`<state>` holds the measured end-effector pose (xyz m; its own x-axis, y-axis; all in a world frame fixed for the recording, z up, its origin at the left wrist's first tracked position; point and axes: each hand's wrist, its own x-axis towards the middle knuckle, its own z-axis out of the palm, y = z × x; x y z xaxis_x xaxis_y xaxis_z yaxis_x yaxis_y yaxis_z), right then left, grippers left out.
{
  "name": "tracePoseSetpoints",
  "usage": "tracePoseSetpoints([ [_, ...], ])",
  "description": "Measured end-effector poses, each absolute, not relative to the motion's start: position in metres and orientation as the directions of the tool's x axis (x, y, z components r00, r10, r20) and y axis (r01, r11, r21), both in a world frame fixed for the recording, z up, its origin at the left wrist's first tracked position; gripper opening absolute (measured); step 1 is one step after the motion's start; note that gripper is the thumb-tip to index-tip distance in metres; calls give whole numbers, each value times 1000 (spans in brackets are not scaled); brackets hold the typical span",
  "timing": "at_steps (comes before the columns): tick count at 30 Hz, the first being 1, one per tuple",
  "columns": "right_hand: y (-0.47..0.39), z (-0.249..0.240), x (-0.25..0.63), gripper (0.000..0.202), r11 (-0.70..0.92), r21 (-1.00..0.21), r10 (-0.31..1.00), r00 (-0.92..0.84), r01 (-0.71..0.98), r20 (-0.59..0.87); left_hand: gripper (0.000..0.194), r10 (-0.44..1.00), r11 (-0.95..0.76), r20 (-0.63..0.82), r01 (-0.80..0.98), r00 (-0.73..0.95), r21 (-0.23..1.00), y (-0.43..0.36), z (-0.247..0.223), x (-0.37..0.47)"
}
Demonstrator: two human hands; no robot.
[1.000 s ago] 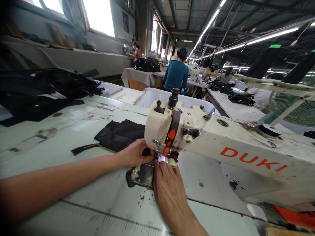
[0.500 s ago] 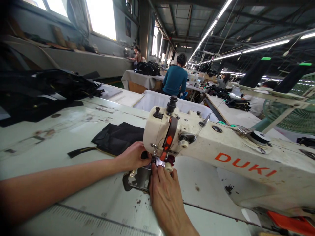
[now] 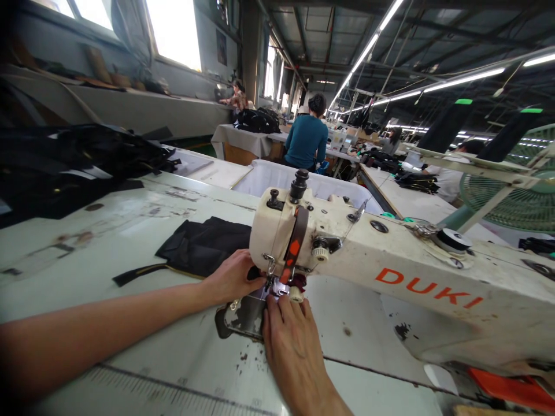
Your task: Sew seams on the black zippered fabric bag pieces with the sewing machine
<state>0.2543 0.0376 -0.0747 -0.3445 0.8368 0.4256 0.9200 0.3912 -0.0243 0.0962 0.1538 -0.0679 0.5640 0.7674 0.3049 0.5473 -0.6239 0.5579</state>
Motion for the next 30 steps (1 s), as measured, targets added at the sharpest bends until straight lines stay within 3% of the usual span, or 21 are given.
tracePoseSetpoints([
  [10, 37, -75, 254, 26, 384, -30, 847, -340, 923, 410, 7, 751, -631, 286, 522, 595, 573, 151, -68, 96],
  [15, 37, -72, 253, 22, 403, -25, 833, -355, 915, 425, 11, 666, -690, 232, 468, 708, 551, 150, -52, 84],
  [17, 37, -70, 254, 22, 408, -29, 830, -358, 912, 427, 29, 606, -728, 193, 442, 772, 524, 147, -44, 68],
  [20, 30, -63, 256, 19, 405, -52, 836, -346, 913, 426, 86, 564, -761, 71, 484, 823, 432, 139, -35, 36],
  [21, 25, -60, 257, 18, 398, -68, 840, -334, 915, 427, 95, 565, -761, 17, 513, 825, 396, 134, -33, 24],
  [26, -13, -50, 250, 19, 388, -183, 862, -286, 903, 418, 111, 540, -780, -135, 554, 831, 291, 90, -27, -22],
  [28, -31, -50, 242, 23, 399, -264, 873, -276, 878, 402, 114, 510, -814, -117, 522, 852, 255, 62, -31, -37],
  [30, -47, -50, 230, 35, 414, -351, 885, -281, 840, 371, 103, 510, -841, -20, 504, 860, 198, 31, -38, -51],
])
